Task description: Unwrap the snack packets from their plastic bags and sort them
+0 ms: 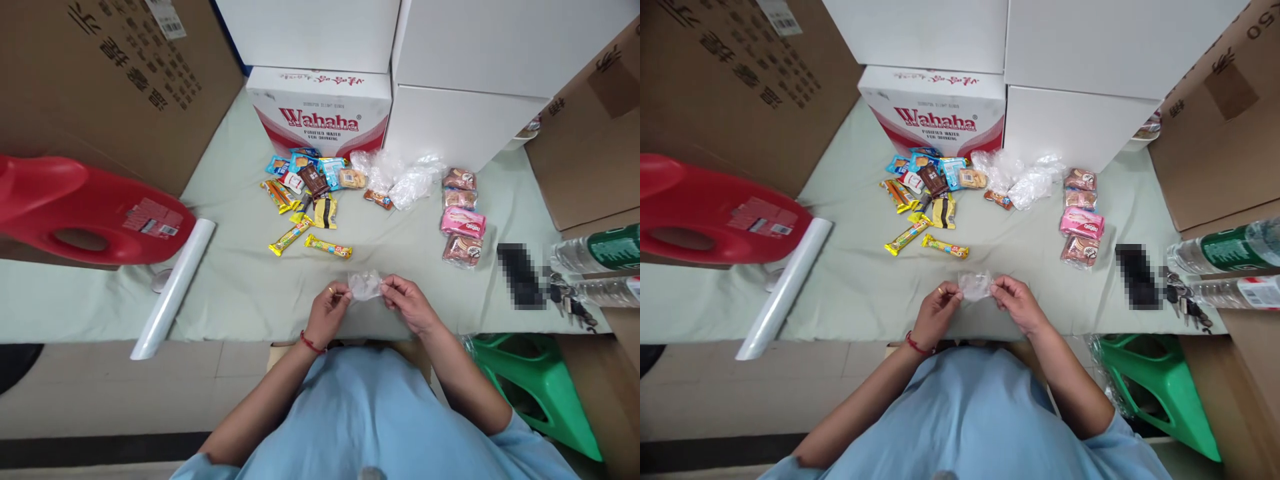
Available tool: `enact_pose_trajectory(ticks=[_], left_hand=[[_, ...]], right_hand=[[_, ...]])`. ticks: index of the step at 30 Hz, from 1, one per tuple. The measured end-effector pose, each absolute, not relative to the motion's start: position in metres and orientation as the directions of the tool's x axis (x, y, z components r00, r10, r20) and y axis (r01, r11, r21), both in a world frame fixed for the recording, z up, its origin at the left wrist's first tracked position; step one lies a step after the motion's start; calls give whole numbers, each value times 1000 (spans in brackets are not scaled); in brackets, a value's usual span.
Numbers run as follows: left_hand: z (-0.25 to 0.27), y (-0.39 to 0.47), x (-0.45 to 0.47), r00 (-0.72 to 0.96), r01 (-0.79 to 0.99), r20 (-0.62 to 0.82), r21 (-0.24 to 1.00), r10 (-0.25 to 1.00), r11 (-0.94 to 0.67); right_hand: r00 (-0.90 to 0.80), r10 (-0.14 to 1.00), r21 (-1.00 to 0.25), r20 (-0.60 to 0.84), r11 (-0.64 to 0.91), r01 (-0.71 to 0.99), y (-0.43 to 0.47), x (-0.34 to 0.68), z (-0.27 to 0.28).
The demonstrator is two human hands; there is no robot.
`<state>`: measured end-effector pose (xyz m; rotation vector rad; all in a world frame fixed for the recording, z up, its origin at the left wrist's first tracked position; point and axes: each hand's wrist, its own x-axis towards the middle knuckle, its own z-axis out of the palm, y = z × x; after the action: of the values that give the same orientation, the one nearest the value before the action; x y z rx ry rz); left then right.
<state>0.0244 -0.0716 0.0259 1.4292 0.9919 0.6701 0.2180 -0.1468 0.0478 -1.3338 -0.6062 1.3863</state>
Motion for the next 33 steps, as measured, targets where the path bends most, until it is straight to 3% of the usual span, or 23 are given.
enact_pose_trajectory(ticks=[4,9,14,19,23,26,29,31,33], left_hand=[[24,-65,11,427,70,-333,939,840,337],[31,-70,13,431,-39,-501,821,751,570],[31,-76,25,481,46,-492,841,726,539],[26,-72,22,399,-30,-456,861,796,508],[23,-71,16,326,-36,-438,880,838,474],[22,-74,17,293,2,-420,899,859,438],[25,-78,21,308,39,-411,906,858,420],[27,-80,23,333,54,-411,907,848,418],[29,-80,22,342,65,-412,907,844,416]], right_hand=[[156,900,-837,-406,-299,-458,-155,225,50],[142,950,-926,-277,-225,-304,-162,224,53],[84,976,-965,-200,-182,-187,-162,217,56],[209,947,-961,-244,-207,-181,-166,224,44],[269,927,-961,-262,-275,9,-176,233,39],[358,933,-947,-24,-136,291,-180,232,48],[155,964,-777,216,74,625,-174,225,57],[-39,965,-674,259,210,709,-164,220,59],[-114,952,-659,285,281,698,-155,219,57]])
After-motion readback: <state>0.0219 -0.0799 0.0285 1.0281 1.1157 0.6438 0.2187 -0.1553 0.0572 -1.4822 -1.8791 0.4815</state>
